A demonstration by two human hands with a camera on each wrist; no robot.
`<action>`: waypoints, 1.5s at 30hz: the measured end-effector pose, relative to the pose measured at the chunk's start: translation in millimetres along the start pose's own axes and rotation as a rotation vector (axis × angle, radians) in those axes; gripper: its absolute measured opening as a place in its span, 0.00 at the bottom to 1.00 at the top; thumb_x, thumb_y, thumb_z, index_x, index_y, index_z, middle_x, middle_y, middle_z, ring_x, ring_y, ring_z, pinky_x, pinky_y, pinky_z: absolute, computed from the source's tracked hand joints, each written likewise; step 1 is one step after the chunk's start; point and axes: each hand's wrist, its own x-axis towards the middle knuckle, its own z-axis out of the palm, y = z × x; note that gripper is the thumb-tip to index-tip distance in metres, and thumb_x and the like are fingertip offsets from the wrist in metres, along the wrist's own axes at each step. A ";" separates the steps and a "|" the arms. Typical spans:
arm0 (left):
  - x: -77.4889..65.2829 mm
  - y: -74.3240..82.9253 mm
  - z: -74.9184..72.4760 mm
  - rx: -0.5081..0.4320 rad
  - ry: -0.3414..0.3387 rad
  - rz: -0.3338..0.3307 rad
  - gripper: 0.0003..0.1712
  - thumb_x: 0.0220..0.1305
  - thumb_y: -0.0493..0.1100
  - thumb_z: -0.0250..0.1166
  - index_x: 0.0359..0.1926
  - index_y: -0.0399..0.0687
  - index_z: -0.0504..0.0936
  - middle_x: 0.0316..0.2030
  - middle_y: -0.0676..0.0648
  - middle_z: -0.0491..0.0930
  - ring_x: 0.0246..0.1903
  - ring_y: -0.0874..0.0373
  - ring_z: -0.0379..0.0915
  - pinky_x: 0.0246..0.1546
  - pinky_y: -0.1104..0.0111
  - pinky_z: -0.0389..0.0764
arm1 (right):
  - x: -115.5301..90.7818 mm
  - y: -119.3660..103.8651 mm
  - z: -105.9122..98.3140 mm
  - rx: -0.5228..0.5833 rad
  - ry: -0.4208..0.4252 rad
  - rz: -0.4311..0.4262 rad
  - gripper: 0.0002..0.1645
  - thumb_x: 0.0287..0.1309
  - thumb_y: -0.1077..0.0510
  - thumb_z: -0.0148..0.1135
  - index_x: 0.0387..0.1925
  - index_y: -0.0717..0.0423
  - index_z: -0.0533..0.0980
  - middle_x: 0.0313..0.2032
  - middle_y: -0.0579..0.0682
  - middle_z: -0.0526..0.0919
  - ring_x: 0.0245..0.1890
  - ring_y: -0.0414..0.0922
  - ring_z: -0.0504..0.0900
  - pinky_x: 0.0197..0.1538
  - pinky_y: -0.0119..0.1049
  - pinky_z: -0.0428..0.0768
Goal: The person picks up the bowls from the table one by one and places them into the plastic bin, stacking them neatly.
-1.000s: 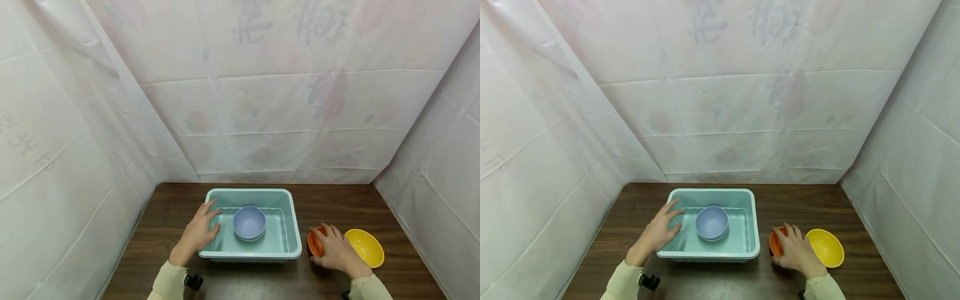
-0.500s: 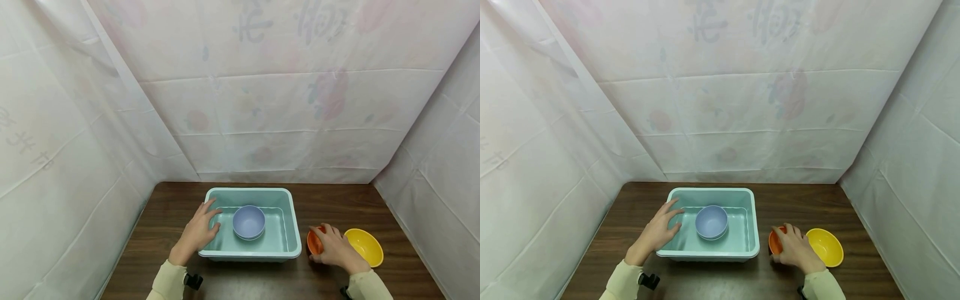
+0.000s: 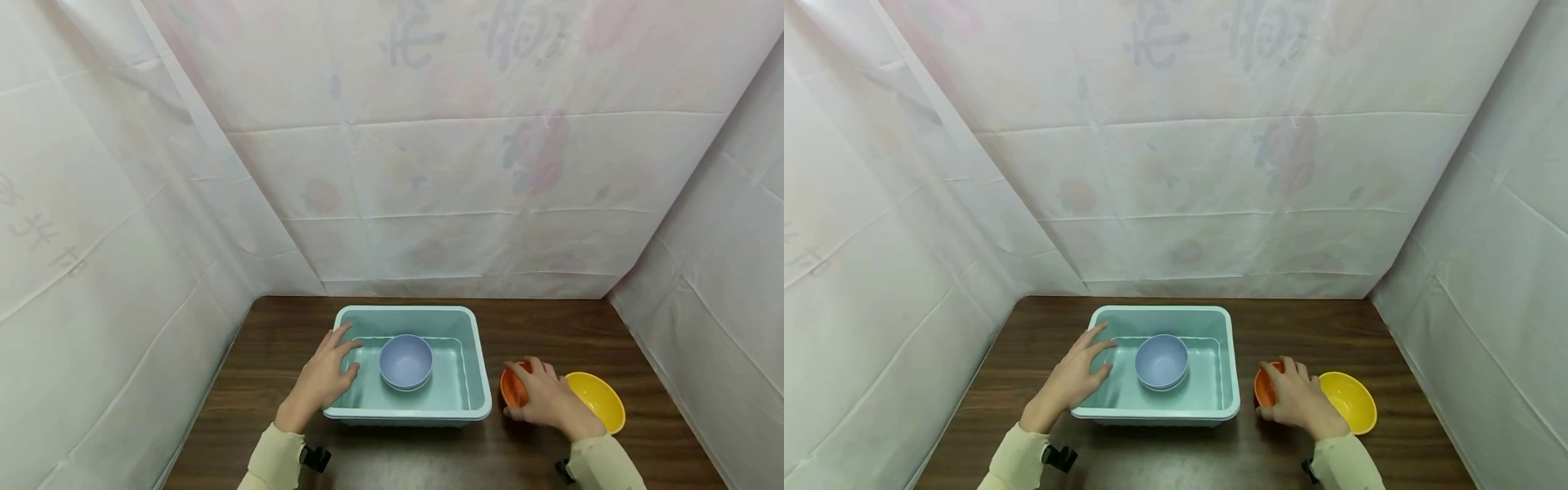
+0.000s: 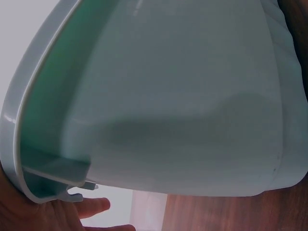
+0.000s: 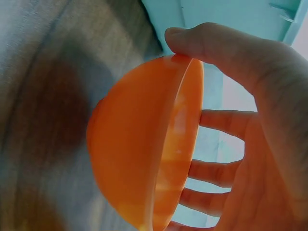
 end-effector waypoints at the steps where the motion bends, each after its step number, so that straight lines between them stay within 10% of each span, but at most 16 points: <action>1: -0.2 -0.1 -0.1 0.001 0.005 0.002 0.22 0.66 0.45 0.70 0.60 0.50 0.84 0.77 0.43 0.62 0.75 0.32 0.57 0.65 0.39 0.74 | 0.8 -0.5 -2.5 -0.001 0.004 -0.003 0.55 0.42 0.33 0.80 0.69 0.50 0.73 0.65 0.68 0.69 0.59 0.69 0.72 0.52 0.75 0.73; 45: 0.7 0.3 0.1 -0.007 -0.014 0.000 0.22 0.66 0.45 0.70 0.60 0.49 0.84 0.77 0.43 0.62 0.76 0.35 0.56 0.68 0.40 0.71 | 39.4 -44.9 -96.6 -0.071 0.287 -0.130 0.48 0.51 0.36 0.69 0.74 0.43 0.69 0.67 0.66 0.69 0.63 0.67 0.69 0.48 0.62 0.72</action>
